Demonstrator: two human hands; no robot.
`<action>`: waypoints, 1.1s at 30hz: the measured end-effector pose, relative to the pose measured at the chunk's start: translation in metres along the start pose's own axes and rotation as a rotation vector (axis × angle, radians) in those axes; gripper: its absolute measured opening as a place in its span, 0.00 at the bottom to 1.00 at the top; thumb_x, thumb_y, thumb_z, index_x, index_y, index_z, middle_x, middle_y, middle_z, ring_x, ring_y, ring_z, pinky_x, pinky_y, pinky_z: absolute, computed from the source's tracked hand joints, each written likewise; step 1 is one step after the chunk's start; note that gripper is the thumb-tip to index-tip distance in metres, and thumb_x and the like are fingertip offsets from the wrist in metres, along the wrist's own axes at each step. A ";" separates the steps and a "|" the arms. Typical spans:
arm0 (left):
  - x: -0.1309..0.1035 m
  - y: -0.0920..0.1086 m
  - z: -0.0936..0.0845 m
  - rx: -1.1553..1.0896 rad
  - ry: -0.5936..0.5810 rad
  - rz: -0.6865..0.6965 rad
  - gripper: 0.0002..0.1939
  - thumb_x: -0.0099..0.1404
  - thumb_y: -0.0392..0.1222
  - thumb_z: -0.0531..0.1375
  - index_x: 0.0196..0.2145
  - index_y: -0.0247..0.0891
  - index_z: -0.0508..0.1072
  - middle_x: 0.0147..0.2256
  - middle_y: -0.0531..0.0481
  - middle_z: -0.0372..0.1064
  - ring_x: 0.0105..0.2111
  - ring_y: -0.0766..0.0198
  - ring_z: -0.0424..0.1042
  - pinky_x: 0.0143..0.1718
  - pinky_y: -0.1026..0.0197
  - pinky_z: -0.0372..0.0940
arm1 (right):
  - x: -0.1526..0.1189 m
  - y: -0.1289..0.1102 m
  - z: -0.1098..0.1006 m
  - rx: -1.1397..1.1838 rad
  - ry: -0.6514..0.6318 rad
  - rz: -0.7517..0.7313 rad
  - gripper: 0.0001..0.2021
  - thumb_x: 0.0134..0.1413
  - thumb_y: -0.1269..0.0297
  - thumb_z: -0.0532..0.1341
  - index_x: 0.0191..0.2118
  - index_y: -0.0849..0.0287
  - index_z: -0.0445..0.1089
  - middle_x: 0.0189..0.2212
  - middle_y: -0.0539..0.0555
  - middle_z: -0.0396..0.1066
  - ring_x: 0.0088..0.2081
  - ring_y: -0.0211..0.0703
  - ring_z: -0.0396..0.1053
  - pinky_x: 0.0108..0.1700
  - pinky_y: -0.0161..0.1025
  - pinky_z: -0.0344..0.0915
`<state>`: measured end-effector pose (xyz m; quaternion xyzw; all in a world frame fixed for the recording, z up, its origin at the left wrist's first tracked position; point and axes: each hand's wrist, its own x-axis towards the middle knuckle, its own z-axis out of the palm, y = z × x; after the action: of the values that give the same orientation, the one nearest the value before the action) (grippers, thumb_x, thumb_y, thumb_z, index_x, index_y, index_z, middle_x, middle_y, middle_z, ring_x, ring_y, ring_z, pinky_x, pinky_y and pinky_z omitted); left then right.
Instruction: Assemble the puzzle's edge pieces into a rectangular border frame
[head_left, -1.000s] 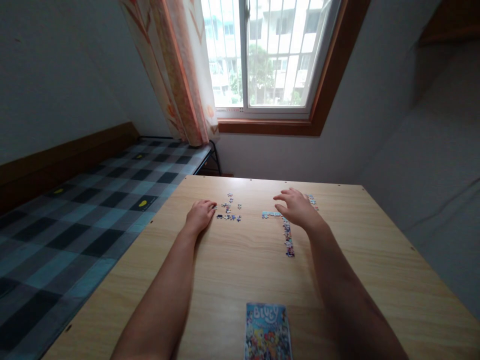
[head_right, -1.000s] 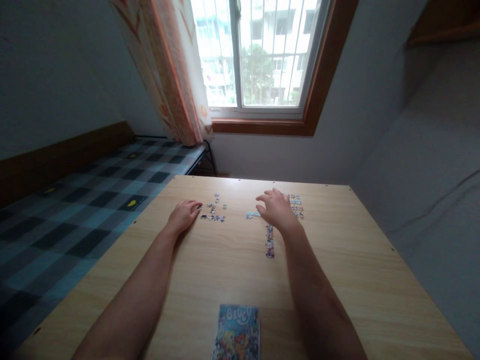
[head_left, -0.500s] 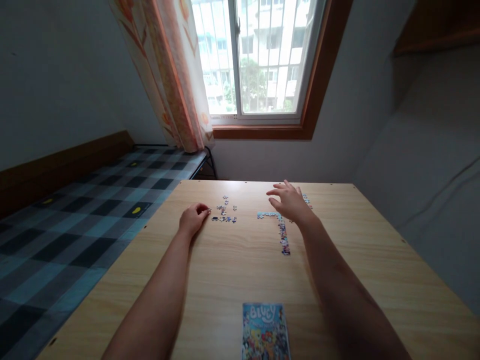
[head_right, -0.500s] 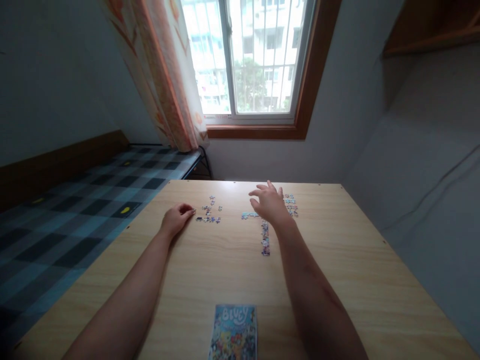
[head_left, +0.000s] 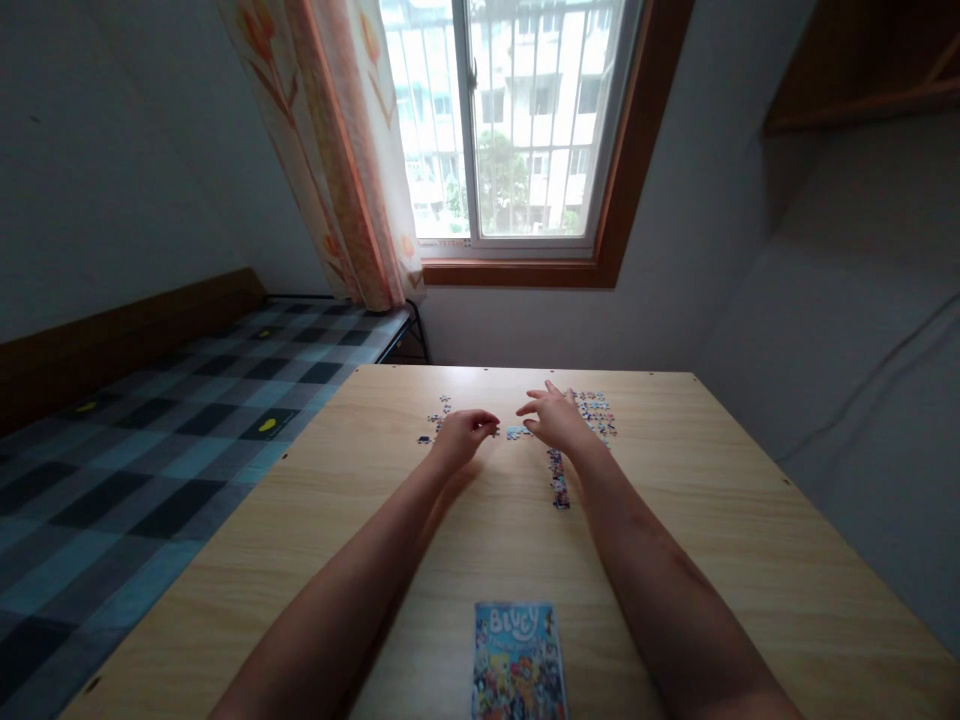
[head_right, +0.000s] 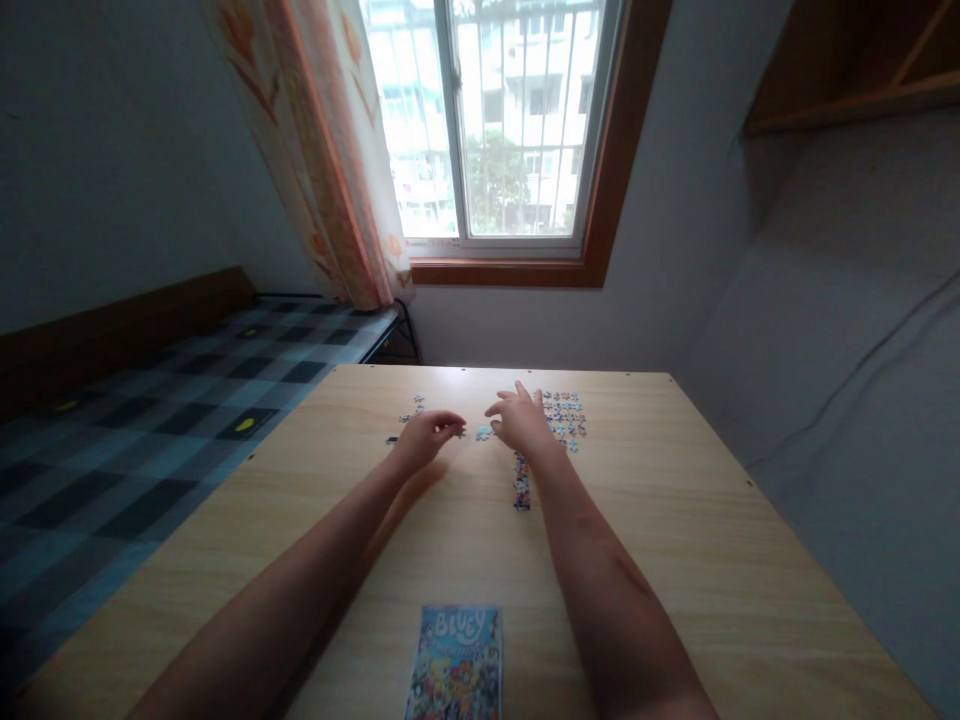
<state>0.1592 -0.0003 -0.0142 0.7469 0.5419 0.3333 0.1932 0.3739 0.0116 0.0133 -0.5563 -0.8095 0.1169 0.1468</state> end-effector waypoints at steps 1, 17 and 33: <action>0.001 0.004 0.009 0.025 -0.032 0.001 0.08 0.62 0.38 0.63 0.36 0.42 0.83 0.33 0.50 0.80 0.33 0.62 0.76 0.38 0.61 0.68 | 0.000 0.001 0.003 -0.002 0.008 0.008 0.13 0.59 0.65 0.63 0.48 0.47 0.78 0.64 0.54 0.62 0.71 0.62 0.43 0.66 0.73 0.35; 0.001 0.001 0.033 0.123 -0.043 0.028 0.08 0.63 0.40 0.62 0.36 0.44 0.83 0.33 0.50 0.80 0.32 0.61 0.75 0.37 0.60 0.67 | 0.003 0.007 0.038 0.061 0.080 0.052 0.10 0.59 0.58 0.62 0.43 0.49 0.79 0.62 0.55 0.65 0.69 0.59 0.47 0.67 0.69 0.34; -0.004 -0.002 0.030 0.101 -0.043 0.093 0.07 0.60 0.42 0.65 0.35 0.41 0.83 0.33 0.48 0.76 0.31 0.63 0.72 0.37 0.61 0.67 | 0.002 0.009 0.042 0.099 0.096 0.067 0.07 0.58 0.60 0.63 0.39 0.51 0.78 0.62 0.56 0.65 0.69 0.60 0.47 0.66 0.70 0.36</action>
<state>0.1783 -0.0010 -0.0381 0.7870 0.5186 0.2980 0.1513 0.3654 0.0156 -0.0287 -0.5802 -0.7757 0.1350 0.2086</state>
